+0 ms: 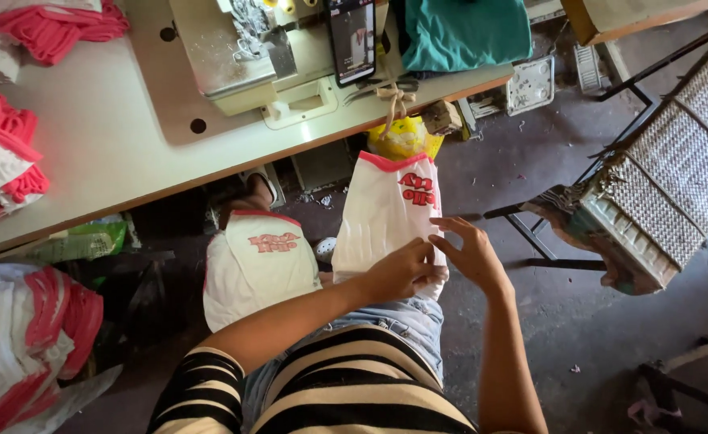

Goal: A person is seen folding and stacking small white garments with red trim at a sewing factory workstation.

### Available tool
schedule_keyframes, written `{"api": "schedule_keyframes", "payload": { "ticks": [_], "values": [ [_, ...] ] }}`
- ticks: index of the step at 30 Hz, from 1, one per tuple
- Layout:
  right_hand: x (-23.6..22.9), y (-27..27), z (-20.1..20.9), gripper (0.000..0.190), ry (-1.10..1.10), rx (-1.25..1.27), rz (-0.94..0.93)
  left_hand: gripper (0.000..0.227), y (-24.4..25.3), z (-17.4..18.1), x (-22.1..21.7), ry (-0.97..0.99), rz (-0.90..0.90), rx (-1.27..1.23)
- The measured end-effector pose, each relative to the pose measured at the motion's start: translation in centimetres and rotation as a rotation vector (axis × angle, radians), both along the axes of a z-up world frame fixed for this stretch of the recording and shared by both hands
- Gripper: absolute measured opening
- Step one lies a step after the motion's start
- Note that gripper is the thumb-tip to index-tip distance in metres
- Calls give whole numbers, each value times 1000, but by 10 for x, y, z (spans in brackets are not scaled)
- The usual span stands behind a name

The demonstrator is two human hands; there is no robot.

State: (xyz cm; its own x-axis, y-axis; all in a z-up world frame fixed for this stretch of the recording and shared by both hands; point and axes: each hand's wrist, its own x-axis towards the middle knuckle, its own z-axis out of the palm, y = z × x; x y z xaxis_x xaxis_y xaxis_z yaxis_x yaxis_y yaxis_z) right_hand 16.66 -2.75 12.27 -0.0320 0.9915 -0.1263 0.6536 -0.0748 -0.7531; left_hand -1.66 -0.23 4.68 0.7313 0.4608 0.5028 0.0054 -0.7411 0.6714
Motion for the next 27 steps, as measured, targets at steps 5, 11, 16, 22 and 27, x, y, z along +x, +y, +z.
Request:
{"api": "schedule_keyframes", "payload": {
  "ticks": [5,11,16,22,27],
  "values": [
    [-4,0,5,38,8,-25,-18,7,0,1,2,-11,-76,-40],
    [-5,3,1,36,-1,-42,-15,5,-6,-18,7,14,-69,-15],
    [-1,5,-7,38,-12,-46,1,2,-7,-12,2,89,-102,-11],
    [-4,6,0,39,-6,-55,4,7,-10,-26,4,159,-156,-50],
    [-10,5,10,38,-4,-54,-19,12,-6,-19,-2,189,-172,-125]
  ]
}}
